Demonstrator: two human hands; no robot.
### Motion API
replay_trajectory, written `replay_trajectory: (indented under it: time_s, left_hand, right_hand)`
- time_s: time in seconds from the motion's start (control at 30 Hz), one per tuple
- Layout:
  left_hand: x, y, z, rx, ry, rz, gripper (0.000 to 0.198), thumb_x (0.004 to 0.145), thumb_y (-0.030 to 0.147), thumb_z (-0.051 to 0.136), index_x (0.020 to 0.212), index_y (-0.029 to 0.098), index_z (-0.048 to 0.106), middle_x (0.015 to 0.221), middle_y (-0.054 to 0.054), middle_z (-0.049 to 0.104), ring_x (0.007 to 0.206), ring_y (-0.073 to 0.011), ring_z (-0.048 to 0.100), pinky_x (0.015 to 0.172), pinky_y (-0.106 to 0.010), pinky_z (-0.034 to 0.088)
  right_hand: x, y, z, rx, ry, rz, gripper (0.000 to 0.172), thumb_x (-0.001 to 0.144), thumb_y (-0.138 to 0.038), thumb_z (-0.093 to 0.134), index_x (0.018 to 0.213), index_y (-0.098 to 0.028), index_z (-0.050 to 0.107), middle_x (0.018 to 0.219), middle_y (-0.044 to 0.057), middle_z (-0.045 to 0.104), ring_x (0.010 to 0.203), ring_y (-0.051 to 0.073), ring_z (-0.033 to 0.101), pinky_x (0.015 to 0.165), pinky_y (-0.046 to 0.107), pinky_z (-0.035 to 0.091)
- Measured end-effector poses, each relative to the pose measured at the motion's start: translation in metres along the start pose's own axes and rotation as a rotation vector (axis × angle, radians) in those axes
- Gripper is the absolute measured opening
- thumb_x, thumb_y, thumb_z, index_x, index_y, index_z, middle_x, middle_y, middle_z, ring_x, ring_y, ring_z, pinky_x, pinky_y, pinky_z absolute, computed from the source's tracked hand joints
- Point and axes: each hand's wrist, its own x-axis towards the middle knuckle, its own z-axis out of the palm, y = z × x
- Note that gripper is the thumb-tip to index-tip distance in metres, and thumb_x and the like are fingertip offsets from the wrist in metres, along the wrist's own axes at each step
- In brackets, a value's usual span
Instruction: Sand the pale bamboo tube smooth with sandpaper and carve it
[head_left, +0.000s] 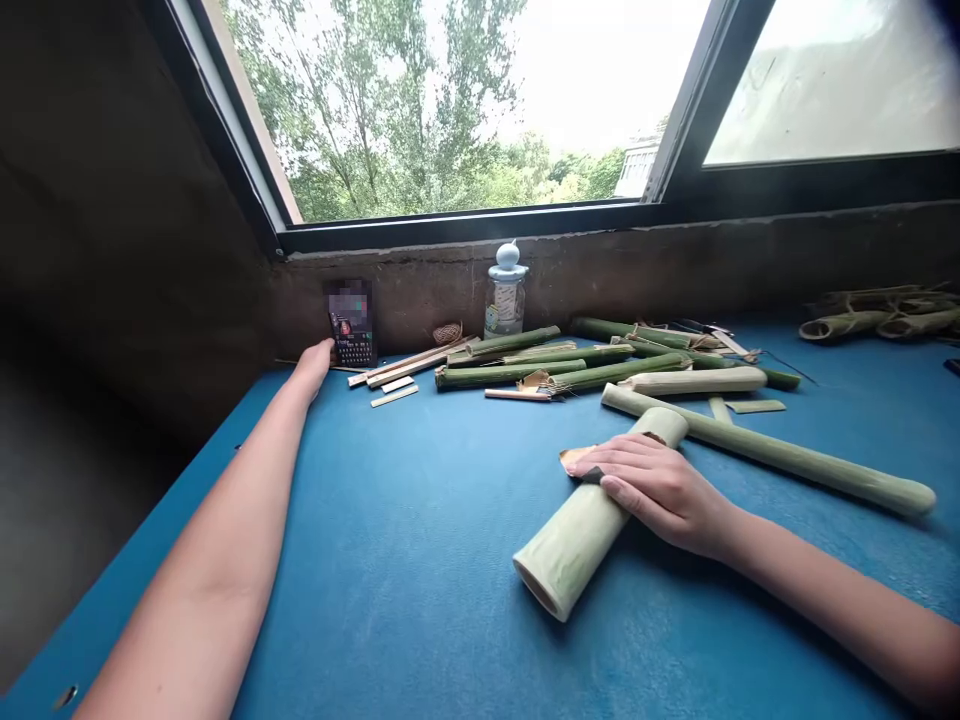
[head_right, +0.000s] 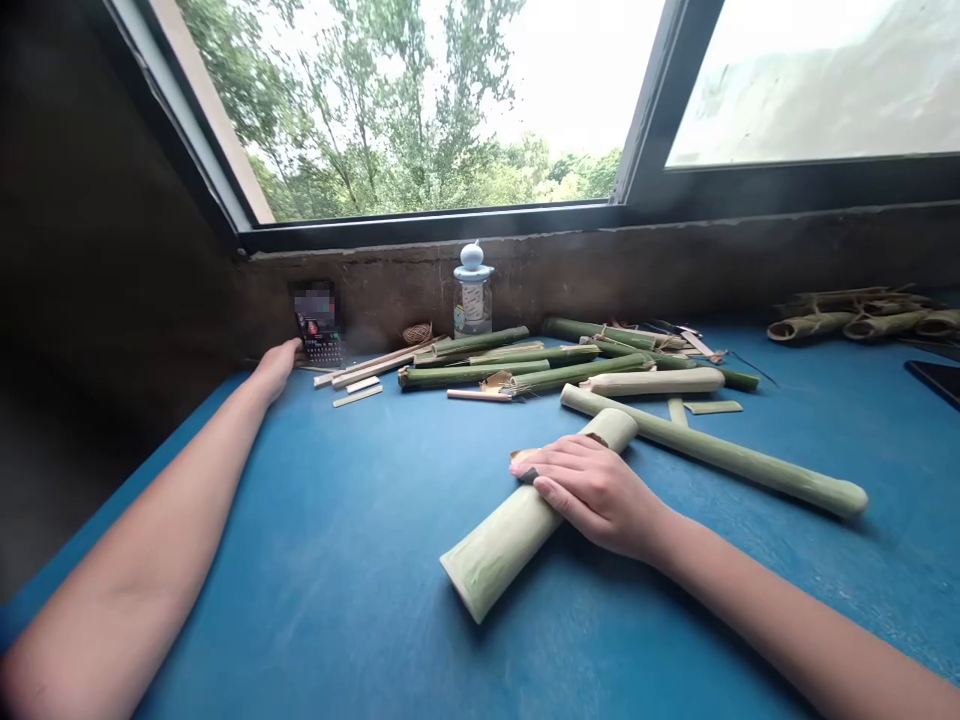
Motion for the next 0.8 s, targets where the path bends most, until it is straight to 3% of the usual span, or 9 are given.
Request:
replay_trajectory:
  time_s: [0.2, 0.37, 0.53, 0.67, 0.8]
  left_hand:
    - [-0.002, -0.002, -0.003, -0.105, -0.068, 0.001, 0.029, 0.07, 0.027, 0.052, 0.084, 0.013, 0.073, 0.082, -0.01, 0.075, 0.091, -0.0282, 0.071, 0.097, -0.039, 0.052]
    - [-0.009, -0.001, -0.013, -0.055, -0.226, 0.108, 0.032, 0.05, 0.021, 0.06, 0.079, 0.016, 0.072, 0.084, -0.006, 0.075, 0.096, -0.0298, 0.069, 0.101, -0.04, 0.049]
    - [-0.013, 0.005, -0.012, 0.036, -0.185, 0.1, 0.037, 0.049, 0.021, 0.066, 0.085, 0.016, 0.07, 0.096, -0.008, 0.076, 0.105, -0.0309, 0.068, 0.103, -0.039, 0.048]
    - [-0.015, 0.007, -0.01, 0.09, -0.198, 0.108, 0.041, 0.051, 0.021, 0.069, 0.092, 0.016, 0.069, 0.106, -0.01, 0.075, 0.109, -0.0317, 0.067, 0.103, -0.037, 0.048]
    - [-0.013, 0.005, -0.011, 0.107, -0.18, 0.112, 0.036, 0.06, 0.025, 0.06, 0.092, 0.015, 0.072, 0.104, -0.01, 0.076, 0.109, -0.0305, 0.067, 0.103, -0.037, 0.049]
  right_hand:
    - [-0.004, 0.01, -0.001, -0.051, 0.061, 0.119, 0.031, 0.105, -0.025, 0.039, 0.114, -0.023, 0.07, 0.116, 0.004, 0.077, 0.107, 0.023, 0.069, 0.092, 0.04, 0.047]
    - [-0.004, 0.01, -0.001, -0.05, 0.043, 0.129, 0.032, 0.105, -0.025, 0.039, 0.114, -0.022, 0.07, 0.116, 0.005, 0.076, 0.106, 0.023, 0.07, 0.091, 0.04, 0.047]
    - [-0.002, -0.001, -0.002, -0.044, 0.037, 0.139, 0.032, 0.105, -0.025, 0.039, 0.115, -0.022, 0.07, 0.117, 0.007, 0.076, 0.109, 0.025, 0.069, 0.092, 0.041, 0.047]
    - [0.002, -0.025, 0.002, 0.036, -0.041, 0.025, 0.033, 0.104, -0.023, 0.04, 0.128, -0.022, 0.063, 0.126, 0.01, 0.072, 0.118, 0.024, 0.066, 0.1, 0.042, 0.047]
    - [0.002, -0.008, 0.0, 0.047, -0.029, -0.033, 0.034, 0.104, -0.025, 0.04, 0.124, -0.021, 0.067, 0.121, 0.01, 0.074, 0.113, 0.023, 0.069, 0.098, 0.039, 0.05]
